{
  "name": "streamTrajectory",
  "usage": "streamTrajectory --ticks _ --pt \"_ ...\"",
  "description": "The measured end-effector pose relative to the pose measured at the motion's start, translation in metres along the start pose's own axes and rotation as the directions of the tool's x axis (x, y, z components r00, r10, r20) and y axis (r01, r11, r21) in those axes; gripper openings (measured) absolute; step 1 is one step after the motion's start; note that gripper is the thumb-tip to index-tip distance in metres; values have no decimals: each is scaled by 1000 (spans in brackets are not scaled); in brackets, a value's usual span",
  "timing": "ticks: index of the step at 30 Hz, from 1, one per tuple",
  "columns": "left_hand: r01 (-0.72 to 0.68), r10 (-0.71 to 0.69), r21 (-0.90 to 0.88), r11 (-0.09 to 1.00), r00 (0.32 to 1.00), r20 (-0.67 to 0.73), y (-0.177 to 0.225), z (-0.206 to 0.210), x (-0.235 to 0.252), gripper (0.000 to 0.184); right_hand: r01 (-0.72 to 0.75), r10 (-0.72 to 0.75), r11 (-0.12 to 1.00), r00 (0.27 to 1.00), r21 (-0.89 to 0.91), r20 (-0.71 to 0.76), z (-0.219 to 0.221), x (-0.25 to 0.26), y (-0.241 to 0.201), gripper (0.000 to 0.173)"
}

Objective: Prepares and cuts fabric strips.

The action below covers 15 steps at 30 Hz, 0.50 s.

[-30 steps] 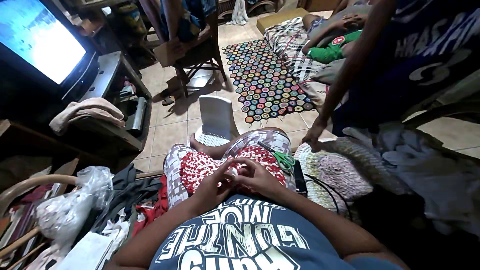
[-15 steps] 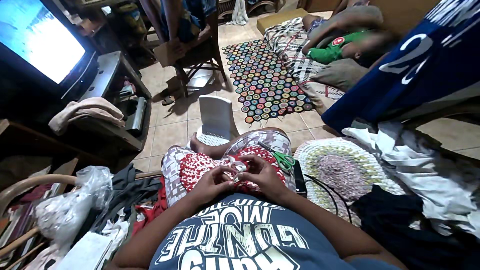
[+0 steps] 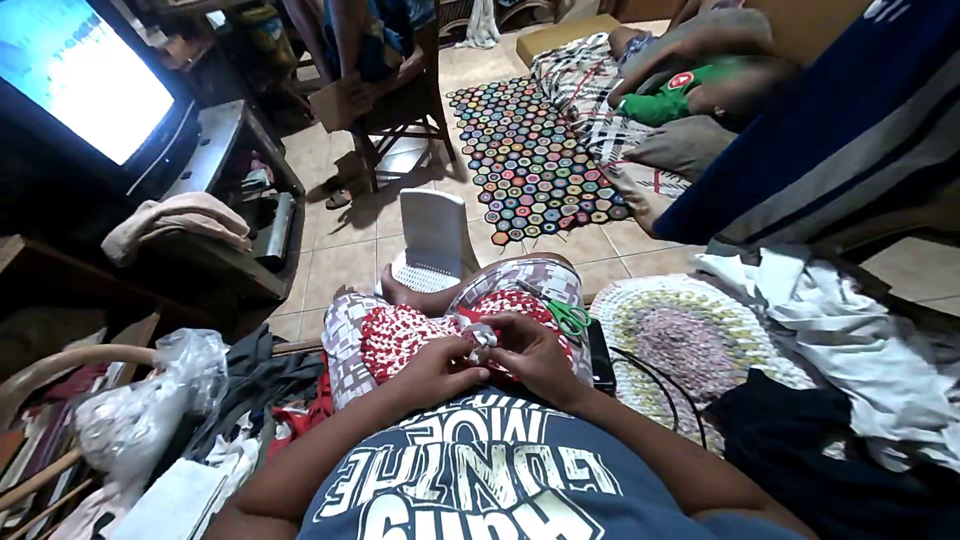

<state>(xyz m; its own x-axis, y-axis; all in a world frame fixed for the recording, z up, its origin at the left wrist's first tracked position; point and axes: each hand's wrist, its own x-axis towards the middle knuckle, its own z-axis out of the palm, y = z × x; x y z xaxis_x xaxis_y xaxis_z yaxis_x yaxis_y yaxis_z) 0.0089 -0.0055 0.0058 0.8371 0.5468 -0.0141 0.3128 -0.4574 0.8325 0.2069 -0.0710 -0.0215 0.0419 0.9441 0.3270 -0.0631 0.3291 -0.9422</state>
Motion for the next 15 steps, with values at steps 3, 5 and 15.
streamTrajectory --ticks 3,5,15 --pt "19 -20 -65 998 1000 -18 -5 2 7 30 -39 34 992 998 -117 -45 -4 1 -1 45" --pt "129 -138 -235 963 990 -21 -7 2 8 28 -44 26 958 997 -282 -67 -13 1 -2 53" --pt "198 -263 -518 832 963 -54 -5 7 6 23 472 -330 481 878 -739 346 -20 -12 7 18"
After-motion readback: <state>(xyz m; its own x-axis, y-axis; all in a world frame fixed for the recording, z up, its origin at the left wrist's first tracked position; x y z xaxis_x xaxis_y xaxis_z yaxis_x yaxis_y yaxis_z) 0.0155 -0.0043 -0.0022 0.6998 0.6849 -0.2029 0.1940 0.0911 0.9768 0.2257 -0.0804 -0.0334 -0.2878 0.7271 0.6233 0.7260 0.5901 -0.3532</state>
